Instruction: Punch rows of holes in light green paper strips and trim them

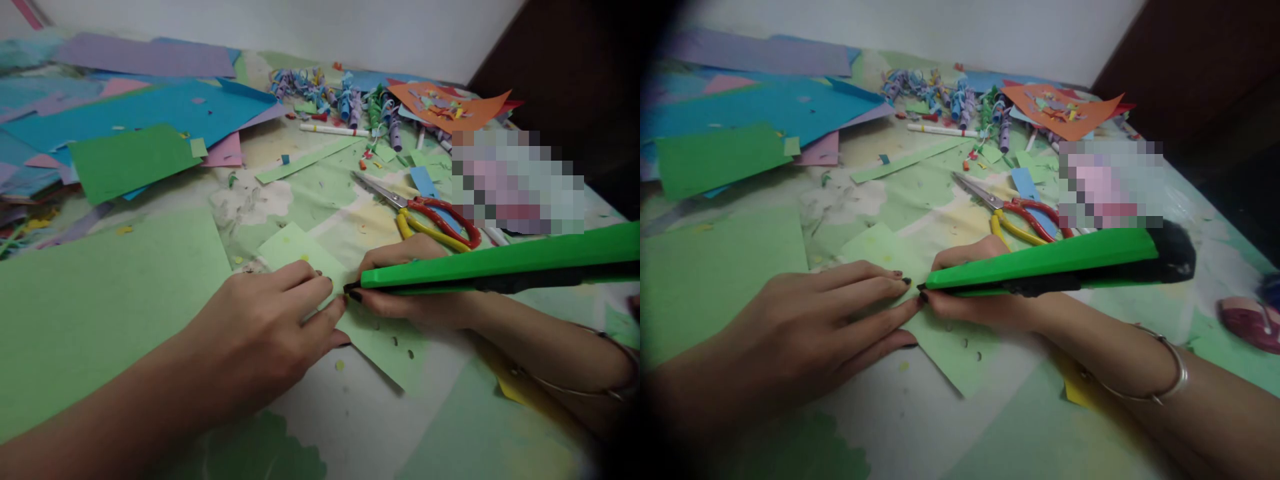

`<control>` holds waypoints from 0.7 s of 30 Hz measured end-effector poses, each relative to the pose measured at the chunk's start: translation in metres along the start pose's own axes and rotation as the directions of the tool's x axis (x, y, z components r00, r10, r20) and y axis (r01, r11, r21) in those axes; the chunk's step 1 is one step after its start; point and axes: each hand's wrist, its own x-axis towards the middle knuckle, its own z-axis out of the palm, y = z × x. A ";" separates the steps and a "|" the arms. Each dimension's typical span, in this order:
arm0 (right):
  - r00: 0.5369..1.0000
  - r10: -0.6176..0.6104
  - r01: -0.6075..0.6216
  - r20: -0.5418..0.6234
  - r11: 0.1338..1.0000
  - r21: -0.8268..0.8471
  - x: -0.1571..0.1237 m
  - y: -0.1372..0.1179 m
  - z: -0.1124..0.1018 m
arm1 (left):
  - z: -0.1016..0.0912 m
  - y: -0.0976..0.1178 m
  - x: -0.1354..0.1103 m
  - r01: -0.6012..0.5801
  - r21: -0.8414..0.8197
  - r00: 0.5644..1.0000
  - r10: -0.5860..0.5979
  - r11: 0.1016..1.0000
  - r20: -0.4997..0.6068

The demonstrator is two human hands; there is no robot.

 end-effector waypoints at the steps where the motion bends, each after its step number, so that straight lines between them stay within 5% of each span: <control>1: 1.000 0.000 0.000 -0.016 1.000 -0.012 0.000 -0.001 0.001 | 0.000 0.000 0.000 -0.013 0.018 1.000 0.014 1.000 -0.002; 17: 0.998 -0.022 0.011 -0.058 0.984 -0.180 0.000 -0.002 0.003 | 0.001 0.003 0.001 -0.014 0.061 1.000 0.015 0.998 -0.027; 21: 1.000 0.011 -0.009 0.016 0.997 -0.081 0.002 -0.004 -0.002 | 0.005 0.010 0.003 -0.018 0.100 0.997 0.024 0.995 -0.067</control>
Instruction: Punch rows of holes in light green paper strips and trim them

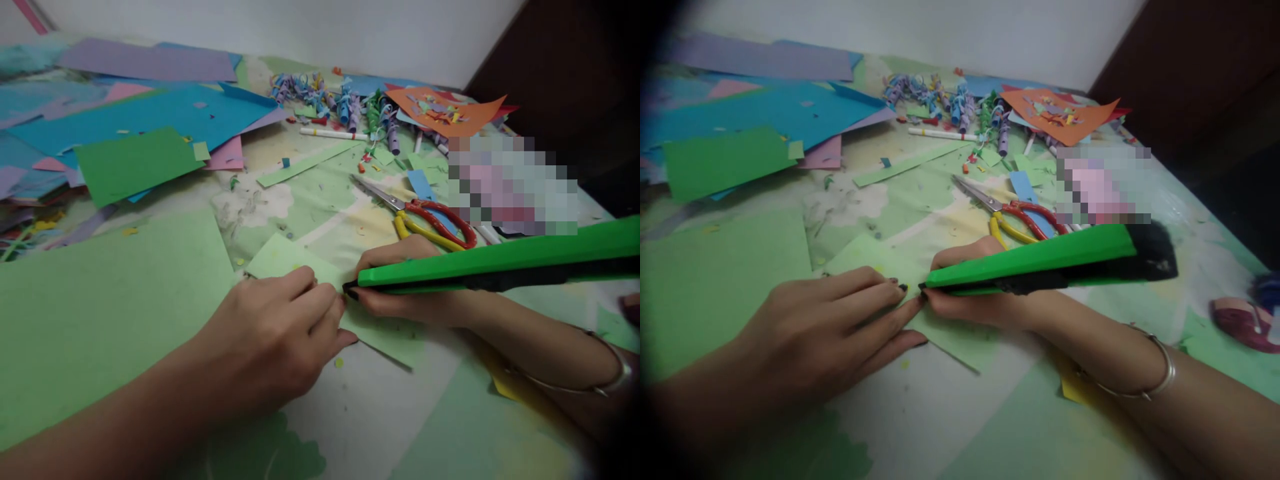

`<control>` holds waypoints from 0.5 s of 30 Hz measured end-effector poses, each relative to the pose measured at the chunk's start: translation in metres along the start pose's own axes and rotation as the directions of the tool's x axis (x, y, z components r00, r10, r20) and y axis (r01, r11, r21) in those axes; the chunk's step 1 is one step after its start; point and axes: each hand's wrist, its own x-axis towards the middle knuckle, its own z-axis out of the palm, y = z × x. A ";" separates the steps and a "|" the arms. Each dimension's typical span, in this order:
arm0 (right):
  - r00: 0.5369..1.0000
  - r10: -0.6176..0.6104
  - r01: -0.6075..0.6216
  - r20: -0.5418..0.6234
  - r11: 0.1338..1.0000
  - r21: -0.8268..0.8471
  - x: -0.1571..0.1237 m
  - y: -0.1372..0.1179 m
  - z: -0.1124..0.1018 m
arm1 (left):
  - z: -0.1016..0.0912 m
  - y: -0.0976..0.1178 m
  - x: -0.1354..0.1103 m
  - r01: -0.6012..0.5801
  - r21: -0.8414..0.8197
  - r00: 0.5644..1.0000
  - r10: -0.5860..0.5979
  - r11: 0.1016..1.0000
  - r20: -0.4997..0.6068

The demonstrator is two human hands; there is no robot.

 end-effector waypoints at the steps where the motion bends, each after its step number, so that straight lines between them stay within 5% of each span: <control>1: 1.000 -0.001 0.001 0.019 1.000 0.020 0.000 -0.001 -0.002 | 0.001 0.003 0.001 0.000 0.023 1.000 0.001 1.000 -0.019; 5: 0.999 -0.009 0.009 0.034 1.000 0.015 0.000 -0.002 -0.005 | 0.002 0.006 0.002 0.009 0.049 0.999 -0.006 0.999 -0.053; 11: 0.999 0.010 -0.010 -0.032 1.000 -0.012 -0.004 0.001 0.005 | 0.005 -0.007 0.001 -0.003 -0.136 0.996 -0.008 0.991 -0.084; 15: 0.998 0.027 -0.030 -0.056 0.998 -0.056 -0.003 -0.002 0.006 | 0.009 -0.008 -0.002 0.088 -0.310 0.996 -0.089 0.947 0.009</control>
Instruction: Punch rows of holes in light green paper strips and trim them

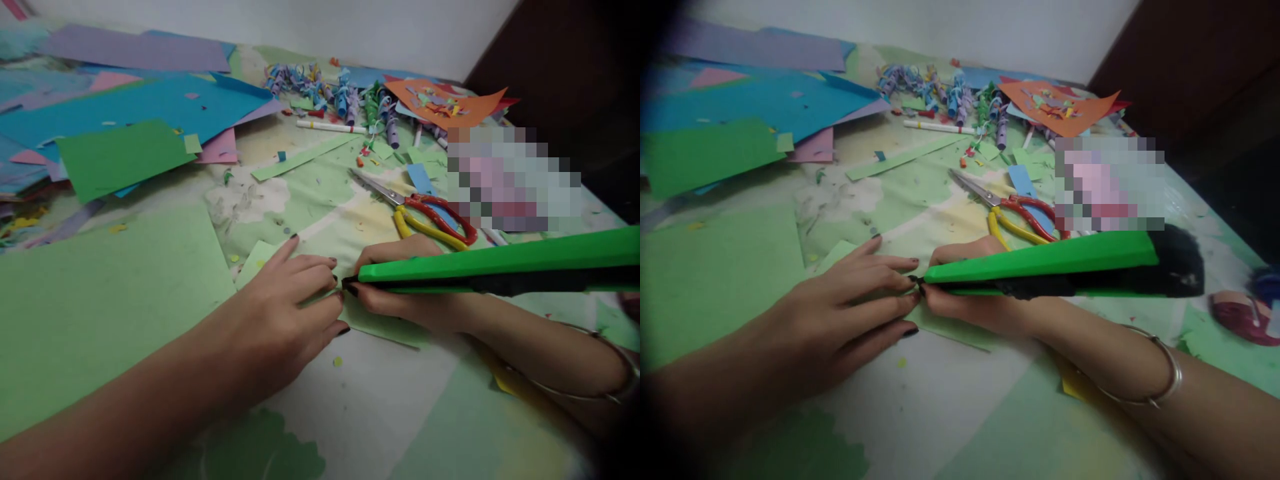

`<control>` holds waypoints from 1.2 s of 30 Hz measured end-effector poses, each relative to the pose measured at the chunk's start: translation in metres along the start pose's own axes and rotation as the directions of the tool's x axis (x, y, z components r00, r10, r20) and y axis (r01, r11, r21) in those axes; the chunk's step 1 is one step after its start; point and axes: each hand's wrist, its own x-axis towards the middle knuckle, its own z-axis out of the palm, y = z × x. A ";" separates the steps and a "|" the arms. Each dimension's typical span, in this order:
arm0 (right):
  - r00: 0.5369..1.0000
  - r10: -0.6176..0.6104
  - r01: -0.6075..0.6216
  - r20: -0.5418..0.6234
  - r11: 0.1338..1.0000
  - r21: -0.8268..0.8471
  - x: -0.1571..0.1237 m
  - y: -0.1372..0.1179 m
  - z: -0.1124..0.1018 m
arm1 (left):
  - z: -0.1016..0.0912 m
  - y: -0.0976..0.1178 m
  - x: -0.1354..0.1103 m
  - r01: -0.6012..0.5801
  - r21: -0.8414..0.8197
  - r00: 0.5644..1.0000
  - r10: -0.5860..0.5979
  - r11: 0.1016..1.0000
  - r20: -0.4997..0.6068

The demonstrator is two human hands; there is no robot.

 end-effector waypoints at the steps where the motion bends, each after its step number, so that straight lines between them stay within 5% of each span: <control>1: 1.000 0.007 -0.007 -0.009 1.000 -0.012 0.000 -0.001 0.000 | 0.001 0.000 0.000 0.029 -0.033 0.999 -0.029 0.999 0.018; 14: 0.997 -0.033 0.030 -0.064 0.999 -0.036 0.001 -0.003 0.002 | 0.001 0.000 -0.001 0.025 -0.028 0.999 -0.024 0.999 0.046; 20: 0.999 -0.034 0.034 0.003 0.998 0.049 0.002 0.002 -0.003 | -0.003 -0.003 0.005 -0.007 -0.014 0.998 0.008 1.000 0.060; 27: 0.994 -0.099 0.090 0.048 0.984 0.153 0.001 0.007 -0.011 | -0.019 -0.005 0.012 0.192 0.128 0.964 -0.212 0.973 0.161; 31: 0.997 -0.068 0.061 0.044 0.987 0.146 0.000 0.005 -0.009 | -0.021 -0.004 0.010 0.214 0.133 0.950 -0.238 0.968 0.204; 36: 0.991 -0.089 0.070 0.096 0.980 0.188 0.002 0.010 -0.009 | -0.021 -0.009 0.004 0.134 -0.009 0.954 -0.126 0.991 0.272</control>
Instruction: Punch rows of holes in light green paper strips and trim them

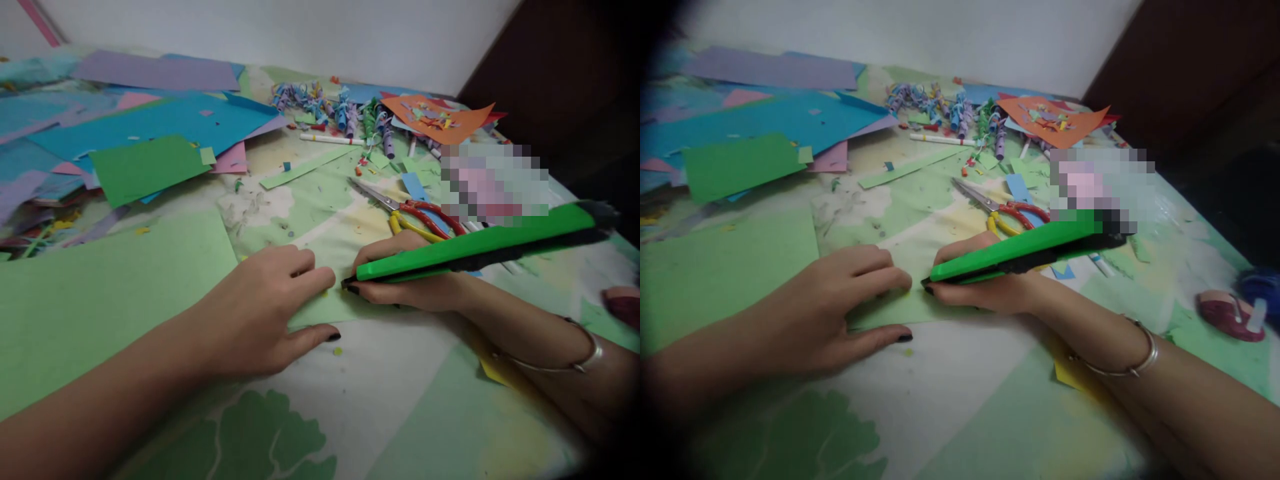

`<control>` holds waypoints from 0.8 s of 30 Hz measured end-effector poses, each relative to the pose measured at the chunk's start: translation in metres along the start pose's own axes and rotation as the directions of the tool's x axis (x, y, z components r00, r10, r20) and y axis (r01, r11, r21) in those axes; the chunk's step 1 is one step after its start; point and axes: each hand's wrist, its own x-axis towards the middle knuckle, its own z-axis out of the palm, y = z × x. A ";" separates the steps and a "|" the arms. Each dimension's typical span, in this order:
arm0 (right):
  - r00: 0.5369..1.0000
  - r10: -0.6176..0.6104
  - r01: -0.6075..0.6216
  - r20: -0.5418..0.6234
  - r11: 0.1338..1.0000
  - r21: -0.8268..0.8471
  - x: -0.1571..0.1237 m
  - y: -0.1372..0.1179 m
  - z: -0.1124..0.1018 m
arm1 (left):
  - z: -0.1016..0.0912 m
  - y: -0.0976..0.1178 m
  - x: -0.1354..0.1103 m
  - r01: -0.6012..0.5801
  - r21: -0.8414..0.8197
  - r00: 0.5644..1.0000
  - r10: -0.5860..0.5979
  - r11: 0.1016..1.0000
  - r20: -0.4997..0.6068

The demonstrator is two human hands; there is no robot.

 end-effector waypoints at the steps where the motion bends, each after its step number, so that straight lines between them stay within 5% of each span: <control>1: 1.000 0.003 -0.003 0.005 1.000 0.008 0.000 0.001 0.000 | 0.000 -0.002 -0.001 -0.046 -0.030 0.999 0.046 0.999 0.010; 8: 1.000 -0.009 0.010 -0.028 0.999 0.047 0.000 0.001 0.001 | 0.002 -0.011 -0.004 -0.145 -0.073 0.989 0.146 0.987 0.005; 24: 0.997 -0.010 0.008 -0.073 1.000 -0.026 -0.001 -0.002 0.005 | 0.001 -0.007 0.000 -0.154 -0.045 0.987 0.156 0.987 0.045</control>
